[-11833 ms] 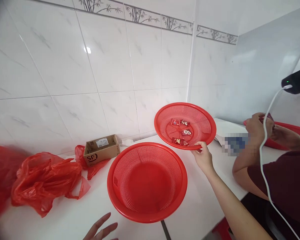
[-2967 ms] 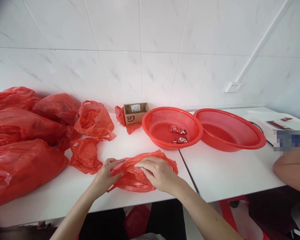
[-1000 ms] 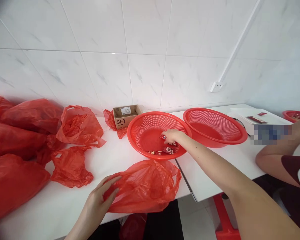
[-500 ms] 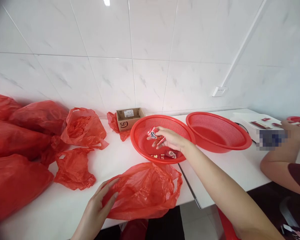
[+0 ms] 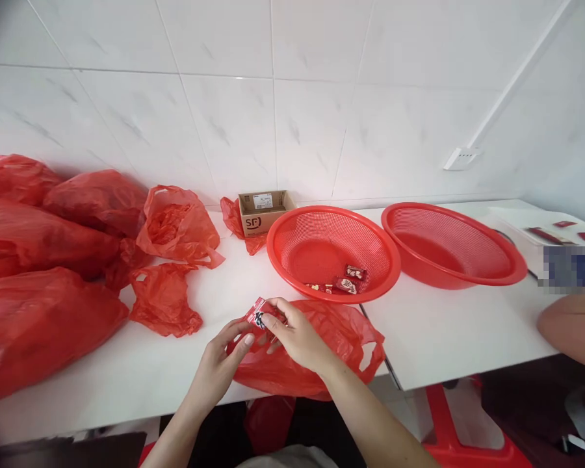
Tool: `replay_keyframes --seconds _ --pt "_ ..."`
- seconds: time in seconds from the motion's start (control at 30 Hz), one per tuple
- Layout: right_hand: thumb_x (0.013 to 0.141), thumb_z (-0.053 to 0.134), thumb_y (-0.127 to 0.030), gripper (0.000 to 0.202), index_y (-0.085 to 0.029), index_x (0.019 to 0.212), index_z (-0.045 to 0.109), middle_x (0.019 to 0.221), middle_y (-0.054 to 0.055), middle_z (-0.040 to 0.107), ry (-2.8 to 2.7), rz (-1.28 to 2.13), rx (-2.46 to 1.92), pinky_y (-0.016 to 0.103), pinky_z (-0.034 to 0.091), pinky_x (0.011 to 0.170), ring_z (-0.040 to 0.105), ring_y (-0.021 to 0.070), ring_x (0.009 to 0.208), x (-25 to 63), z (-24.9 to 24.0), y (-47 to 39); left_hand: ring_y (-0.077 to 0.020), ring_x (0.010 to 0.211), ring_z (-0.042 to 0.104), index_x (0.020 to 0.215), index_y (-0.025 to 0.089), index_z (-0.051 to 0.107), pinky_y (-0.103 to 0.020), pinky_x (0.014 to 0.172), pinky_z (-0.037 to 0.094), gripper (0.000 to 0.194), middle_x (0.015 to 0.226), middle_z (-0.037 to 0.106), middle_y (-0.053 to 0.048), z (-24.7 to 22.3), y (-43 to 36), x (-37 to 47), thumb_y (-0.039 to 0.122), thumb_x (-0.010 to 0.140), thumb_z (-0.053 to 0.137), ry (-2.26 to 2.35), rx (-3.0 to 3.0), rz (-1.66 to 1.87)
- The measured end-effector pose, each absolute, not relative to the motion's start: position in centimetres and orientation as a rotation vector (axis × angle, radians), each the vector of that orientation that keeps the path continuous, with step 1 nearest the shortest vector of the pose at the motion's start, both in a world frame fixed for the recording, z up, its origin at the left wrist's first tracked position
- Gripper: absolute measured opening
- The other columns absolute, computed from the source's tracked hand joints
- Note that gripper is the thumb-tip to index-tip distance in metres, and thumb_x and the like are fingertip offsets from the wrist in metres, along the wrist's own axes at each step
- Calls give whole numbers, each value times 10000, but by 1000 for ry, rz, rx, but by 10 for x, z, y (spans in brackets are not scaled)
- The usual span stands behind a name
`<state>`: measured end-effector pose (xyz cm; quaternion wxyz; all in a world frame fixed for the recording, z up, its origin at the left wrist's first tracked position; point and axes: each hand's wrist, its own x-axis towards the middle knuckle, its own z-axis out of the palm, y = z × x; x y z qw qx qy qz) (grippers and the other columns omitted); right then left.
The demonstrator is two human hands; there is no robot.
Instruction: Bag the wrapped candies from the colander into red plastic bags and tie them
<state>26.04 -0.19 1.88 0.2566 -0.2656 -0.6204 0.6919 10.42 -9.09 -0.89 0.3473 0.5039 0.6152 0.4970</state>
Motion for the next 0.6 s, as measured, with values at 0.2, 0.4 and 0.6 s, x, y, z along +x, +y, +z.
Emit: replay_keyframes --seconds 0.2,0.4,0.6 --pt "864 645 -328 377 -248 1219 547 1097 35 615 -1738 1899 -692 257 575 630 662 156 826 255 10 -6 -197 888 610 1004 178 697 -298 852 445 319 905 683 -51 -13 -82 101 439 894 551 1476 1104 1354" --pt "869 627 -292 518 -317 1354 447 1269 49 562 -1732 1912 -733 260 578 582 681 122 718 253 5 -4 -177 852 585 814 172 704 -268 823 423 285 860 668 -33 -17 -75 98 421 877 581 1528 1079 1408" --pt "860 634 -355 314 -218 1141 605 1173 67 626 -1639 1733 -788 282 587 654 665 164 849 256 1 0 -170 800 573 821 169 709 -260 753 420 305 805 654 -26 -14 -69 91 443 869 583 1635 1071 1435"
